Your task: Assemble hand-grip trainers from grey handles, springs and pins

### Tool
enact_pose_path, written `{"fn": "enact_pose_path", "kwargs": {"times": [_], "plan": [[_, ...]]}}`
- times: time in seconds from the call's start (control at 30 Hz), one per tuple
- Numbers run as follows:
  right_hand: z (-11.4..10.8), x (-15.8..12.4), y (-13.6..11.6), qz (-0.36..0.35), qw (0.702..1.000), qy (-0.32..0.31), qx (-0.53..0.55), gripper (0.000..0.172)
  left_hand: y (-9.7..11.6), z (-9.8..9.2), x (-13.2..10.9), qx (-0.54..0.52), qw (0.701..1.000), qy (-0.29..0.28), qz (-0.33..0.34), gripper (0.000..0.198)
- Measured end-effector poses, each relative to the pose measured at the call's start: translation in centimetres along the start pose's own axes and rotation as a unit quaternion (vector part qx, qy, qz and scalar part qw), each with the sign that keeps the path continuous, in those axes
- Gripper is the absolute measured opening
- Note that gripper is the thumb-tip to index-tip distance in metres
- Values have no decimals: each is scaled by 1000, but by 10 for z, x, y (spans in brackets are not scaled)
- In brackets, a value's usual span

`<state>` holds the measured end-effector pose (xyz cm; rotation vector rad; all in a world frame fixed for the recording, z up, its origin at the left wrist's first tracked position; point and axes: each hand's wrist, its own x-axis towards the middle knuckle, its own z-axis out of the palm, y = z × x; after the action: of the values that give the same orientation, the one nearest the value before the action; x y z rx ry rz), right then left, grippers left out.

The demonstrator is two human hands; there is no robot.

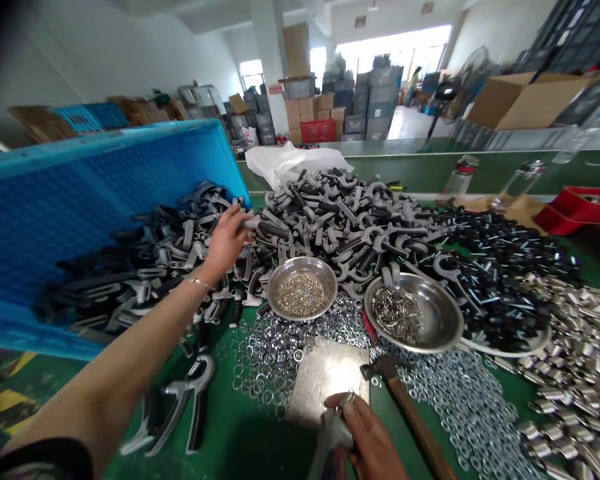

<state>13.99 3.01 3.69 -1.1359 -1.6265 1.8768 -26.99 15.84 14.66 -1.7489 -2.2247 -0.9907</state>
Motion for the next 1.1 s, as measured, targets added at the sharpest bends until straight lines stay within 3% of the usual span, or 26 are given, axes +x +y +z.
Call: {"fn": "enact_pose_path", "kwargs": {"times": [0.07,0.1,0.17,0.23,0.3,0.33,0.37,0.47,0.5,0.53,0.63,0.7,0.8,0.9,1.0,1.1], "plan": [[0,-8,3,43,995,-12,94,52,19,-22,-58,-85,994,18,65,33],[-1,-11,4,59,989,-19,135,50,30,-28,-94,-109,990,1,88,31],[-7,-18,5,80,980,-25,182,45,56,-34,-170,-169,978,-74,100,30],[-12,-26,6,84,983,-14,163,43,82,-32,-245,-267,939,-200,78,29],[-13,-36,7,77,990,0,121,43,105,-30,-309,-359,883,-302,21,27],[-12,-41,8,72,993,6,96,44,115,-30,-335,-422,843,-333,-27,27],[-11,-46,9,68,995,9,71,44,124,-31,-356,-496,784,-364,-84,28],[-3,-62,11,65,998,15,1,45,147,-37,-390,-663,600,-380,-238,35],[1,-66,10,56,998,20,-25,45,153,-38,-392,-687,568,-362,-273,39],[4,-70,9,38,997,27,-55,43,160,-37,-391,-698,559,-336,-297,44],[13,-78,3,-36,985,46,-164,38,175,-26,-374,-675,605,-249,-341,51],[17,-82,-2,-62,971,46,-227,35,182,-17,-361,-638,643,-222,-361,47],[20,-87,-7,-66,952,42,-297,31,189,-9,-350,-568,686,-265,-368,47],[20,-89,-9,-64,932,49,-353,30,193,-9,-348,-520,707,-327,-350,50],[19,-89,-9,-67,915,51,-394,29,197,-9,-348,-515,716,-338,-329,49],[18,-89,-8,-89,903,47,-417,28,200,-10,-347,-488,743,-345,-302,47]]}}
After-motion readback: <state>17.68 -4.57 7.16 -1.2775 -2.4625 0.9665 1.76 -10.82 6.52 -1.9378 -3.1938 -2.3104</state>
